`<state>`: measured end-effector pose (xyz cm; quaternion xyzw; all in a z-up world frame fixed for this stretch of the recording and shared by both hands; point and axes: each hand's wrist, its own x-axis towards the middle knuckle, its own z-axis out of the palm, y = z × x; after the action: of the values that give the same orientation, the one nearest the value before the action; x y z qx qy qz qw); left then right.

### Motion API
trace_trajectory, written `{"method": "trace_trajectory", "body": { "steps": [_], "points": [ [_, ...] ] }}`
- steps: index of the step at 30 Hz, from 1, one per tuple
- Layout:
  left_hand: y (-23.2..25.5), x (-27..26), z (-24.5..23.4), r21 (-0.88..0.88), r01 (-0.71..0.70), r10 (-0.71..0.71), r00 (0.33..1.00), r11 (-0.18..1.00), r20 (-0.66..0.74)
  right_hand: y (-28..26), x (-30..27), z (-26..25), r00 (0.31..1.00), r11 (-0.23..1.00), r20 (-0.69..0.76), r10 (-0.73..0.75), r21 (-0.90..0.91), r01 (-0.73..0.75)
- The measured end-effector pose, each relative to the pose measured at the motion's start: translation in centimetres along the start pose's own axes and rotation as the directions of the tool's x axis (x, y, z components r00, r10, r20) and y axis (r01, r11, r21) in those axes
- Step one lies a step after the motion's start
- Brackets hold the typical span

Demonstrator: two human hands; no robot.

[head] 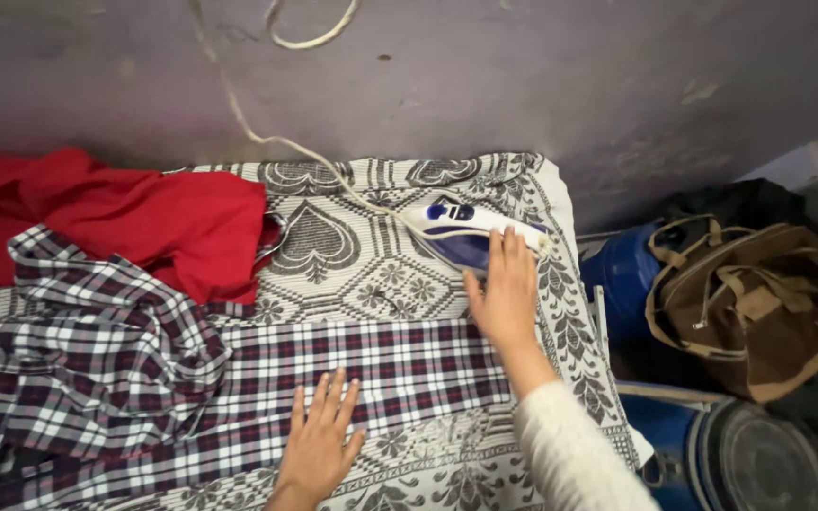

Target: The person irons a plaid shirt on a patterned surface. They repeatedly smooth the fabric with their hands and use a steam iron to press different sections, including the sleeves and body, before folding the shirt at the end.

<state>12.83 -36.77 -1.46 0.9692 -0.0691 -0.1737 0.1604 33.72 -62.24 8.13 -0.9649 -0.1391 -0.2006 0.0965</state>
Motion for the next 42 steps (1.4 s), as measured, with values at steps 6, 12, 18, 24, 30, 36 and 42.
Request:
{"method": "trace_trajectory", "body": {
  "steps": [6, 12, 18, 24, 30, 36, 42],
  "points": [
    [-0.8, 0.3, 3.0, 0.083, -0.104, 0.125, 0.939, 0.991, -0.322, 3.2, 8.5, -0.1, 0.945, 0.990, 0.318, 0.082, -0.133, -0.041],
    [-0.8, 0.2, 3.1, 0.057, -0.112, 0.125, 0.926, 0.992, -0.355, 3.4, 12.0, 0.1, 0.825, 0.995, 0.563, 0.037, -0.095, 0.020],
    [-0.9, -0.3, 2.2, -0.063, -0.122, 0.099, 0.953, 0.991, -0.286, 2.6, 10.7, -2.6, 0.655, 0.989, 0.756, 0.012, 0.086, -0.118],
    [-2.0, -1.7, 2.4, -0.243, 0.001, -0.112, 0.890, 0.970, -0.443, -0.6, 5.9, -5.2, 0.452, 0.913, 0.878, -0.157, 0.303, -0.272],
    [-5.1, -4.3, 2.7, -0.306, 0.101, -0.265, 0.782, 0.947, -0.564, -8.5, 2.1, -2.7, 0.496, 0.917, 0.786, -0.368, 0.395, 0.053],
    [-6.8, -4.7, 2.5, -0.319, 0.144, -0.289, 0.834, 0.937, -0.470, -12.6, -1.8, -6.7, 0.883, 0.915, 0.322, -0.341, 0.329, 0.233],
    [-6.6, -5.2, 3.0, -0.145, 0.048, -0.105, 0.902, 0.988, -0.419, -14.9, -4.3, -5.2, 0.817, 0.832, 0.255, -0.517, 0.376, 0.408]
  ]
}}
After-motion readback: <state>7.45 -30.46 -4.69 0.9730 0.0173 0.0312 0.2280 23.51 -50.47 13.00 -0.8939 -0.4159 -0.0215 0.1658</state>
